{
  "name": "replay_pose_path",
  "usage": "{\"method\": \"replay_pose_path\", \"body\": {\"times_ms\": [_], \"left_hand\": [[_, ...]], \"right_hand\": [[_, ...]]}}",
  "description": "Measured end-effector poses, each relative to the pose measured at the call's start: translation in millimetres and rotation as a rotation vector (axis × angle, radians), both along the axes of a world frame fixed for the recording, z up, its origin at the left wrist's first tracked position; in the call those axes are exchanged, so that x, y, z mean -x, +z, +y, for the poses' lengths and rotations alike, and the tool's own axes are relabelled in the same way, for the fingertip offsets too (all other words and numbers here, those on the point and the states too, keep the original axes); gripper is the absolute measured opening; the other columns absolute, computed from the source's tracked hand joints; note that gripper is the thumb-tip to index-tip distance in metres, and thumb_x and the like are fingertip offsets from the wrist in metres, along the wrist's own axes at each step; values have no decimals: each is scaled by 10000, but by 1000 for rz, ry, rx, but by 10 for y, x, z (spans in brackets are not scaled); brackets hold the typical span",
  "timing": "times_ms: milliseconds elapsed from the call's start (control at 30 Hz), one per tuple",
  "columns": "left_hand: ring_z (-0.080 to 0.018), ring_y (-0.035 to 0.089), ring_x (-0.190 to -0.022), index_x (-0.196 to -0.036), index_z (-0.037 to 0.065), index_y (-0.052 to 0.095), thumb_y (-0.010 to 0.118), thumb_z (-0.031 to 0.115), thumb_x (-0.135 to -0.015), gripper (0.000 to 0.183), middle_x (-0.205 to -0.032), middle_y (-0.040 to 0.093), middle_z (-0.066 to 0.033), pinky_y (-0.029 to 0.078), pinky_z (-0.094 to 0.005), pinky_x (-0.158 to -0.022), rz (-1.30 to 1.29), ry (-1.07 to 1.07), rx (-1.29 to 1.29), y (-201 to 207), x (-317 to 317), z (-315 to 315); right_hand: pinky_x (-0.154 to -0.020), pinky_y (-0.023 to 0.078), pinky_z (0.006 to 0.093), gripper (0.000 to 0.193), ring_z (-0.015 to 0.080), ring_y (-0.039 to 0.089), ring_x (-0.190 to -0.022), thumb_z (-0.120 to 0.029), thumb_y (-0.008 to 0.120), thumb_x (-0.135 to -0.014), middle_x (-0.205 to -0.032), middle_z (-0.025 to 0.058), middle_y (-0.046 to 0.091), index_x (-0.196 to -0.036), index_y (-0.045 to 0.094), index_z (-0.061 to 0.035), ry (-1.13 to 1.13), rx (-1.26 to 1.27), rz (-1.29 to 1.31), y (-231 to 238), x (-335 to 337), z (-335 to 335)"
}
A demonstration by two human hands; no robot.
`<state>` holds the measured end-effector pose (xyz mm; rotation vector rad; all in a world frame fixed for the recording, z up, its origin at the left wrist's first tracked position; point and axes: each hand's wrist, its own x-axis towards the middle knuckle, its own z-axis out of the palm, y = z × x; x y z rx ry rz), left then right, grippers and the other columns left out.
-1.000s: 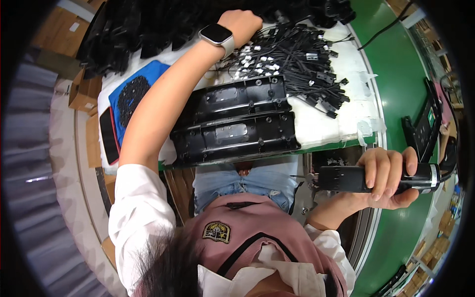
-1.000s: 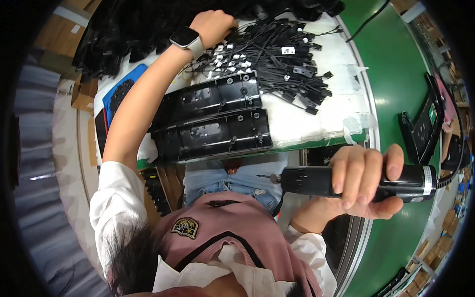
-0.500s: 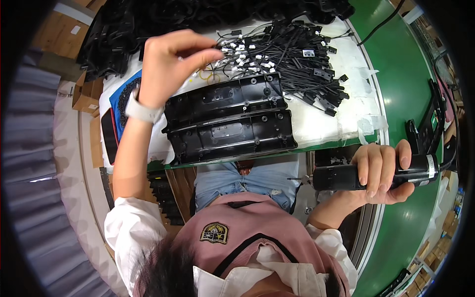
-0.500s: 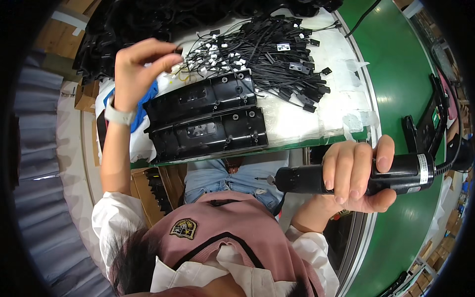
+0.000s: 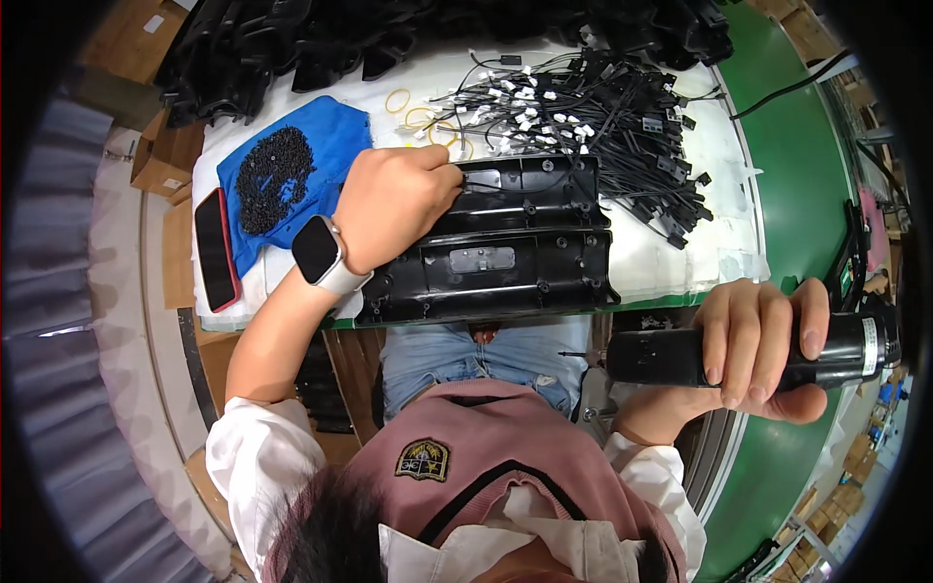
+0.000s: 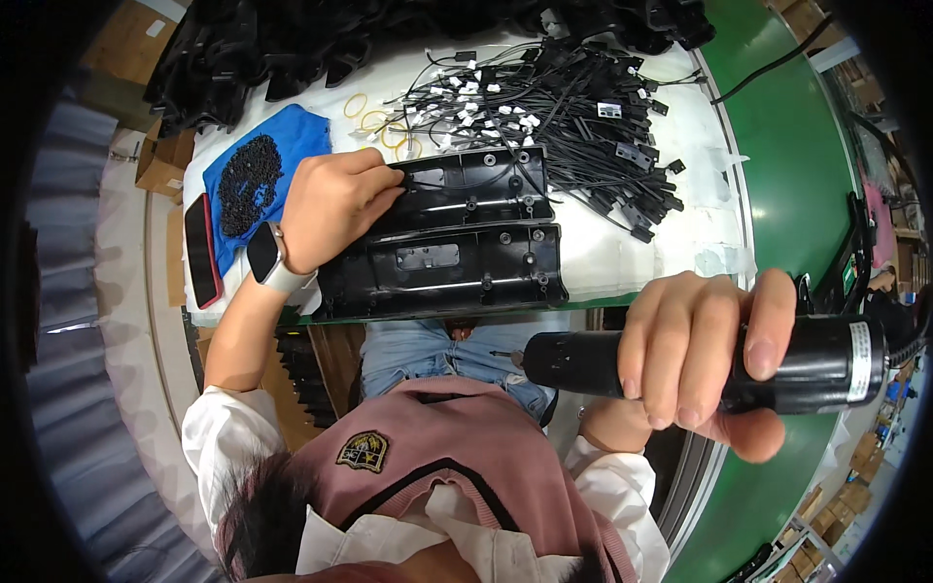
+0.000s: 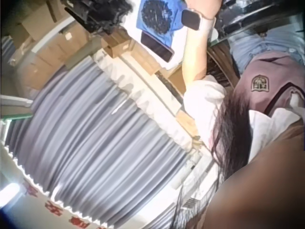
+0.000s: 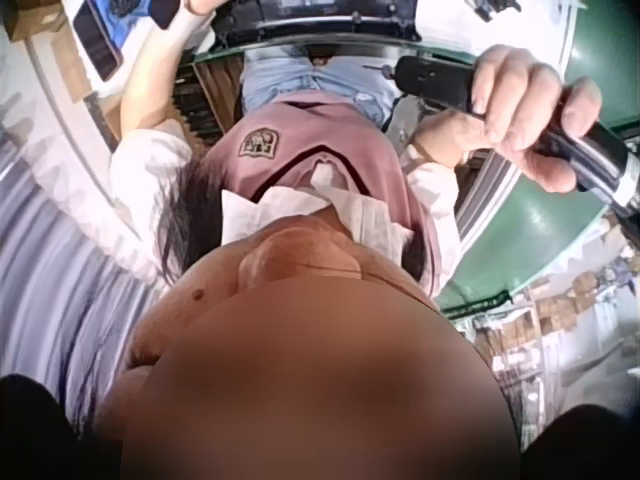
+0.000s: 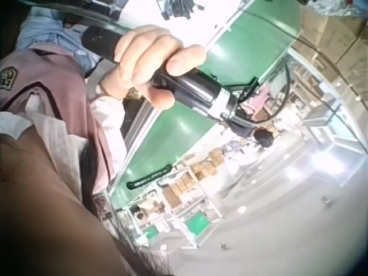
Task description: Assembling printer cartridge components by installing small parts and fastening them with an electric screwdriver.
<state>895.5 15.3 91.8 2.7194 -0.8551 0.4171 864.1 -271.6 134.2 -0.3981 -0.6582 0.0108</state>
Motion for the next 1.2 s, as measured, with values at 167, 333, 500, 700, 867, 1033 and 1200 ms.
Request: {"method": "replay_pose_path", "body": {"times_ms": [167, 333, 500, 700, 867, 1033, 1200], "left_hand": [[-280, 561, -577, -710, 28, 615, 713, 86, -683, 117, -659, 552, -85, 440, -359, -506, 15, 65, 85, -128, -70, 18], [-281, 575, -610, -723, 34, 625, 715, 121, -708, 126, -672, 583, -82, 445, -343, -532, 170, 67, 262, -167, -144, 70], [-276, 592, -638, -740, 44, 650, 704, 145, -725, 115, -711, 621, -83, 455, -345, -565, 234, 57, 219, -138, -134, 129], [-280, 615, -723, -750, 70, 672, 669, 135, -724, 70, -733, 638, -86, 477, -383, -613, 369, 140, 305, -154, -80, 144], [-274, 617, -740, -766, 58, 668, 656, 123, -728, 76, -733, 636, -93, 481, -375, -639, 251, 108, 339, -216, -65, 145], [-273, 613, -746, -757, 54, 657, 652, 115, -729, 68, -733, 628, -93, 480, -371, -643, 260, 101, 330, -214, -65, 148], [-273, 607, -744, -746, 53, 645, 649, 112, -730, 61, -726, 620, -94, 477, -376, -642, 237, 102, 326, -220, -51, 145]], "right_hand": [[-422, 457, 216, 354, 99, 569, -424, -205, 765, -757, -569, 26, 591, -884, 458, -83, 124, 113, -155, 144, -161, 229], [-411, 428, 170, 405, 63, 554, -417, -263, 760, -771, -564, -42, 586, -967, 439, -115, 196, 260, -265, 243, -463, 537], [-519, 357, 253, 402, 78, 429, -473, -376, 624, -855, -651, -43, 470, -1084, 453, -93, 132, 560, -276, 339, -762, 926], [-636, 436, 225, 355, 112, 549, -670, -117, 717, -681, -744, 60, 577, -966, 536, -10, -45, 906, 213, 548, -620, 1401], [-603, 409, 218, 355, 108, 511, -623, -120, 712, -681, -696, 50, 537, -952, 501, -29, -170, 903, 355, 522, -635, 1553], [-584, 400, 213, 363, 107, 494, -593, -132, 710, -686, -658, 47, 520, -949, 480, -35, -215, 891, 446, 464, -680, 1621], [-591, 399, 214, 364, 100, 497, -613, -142, 722, -669, -691, 35, 529, -933, 492, -40, -194, 939, 410, 457, -702, 1624]]}}
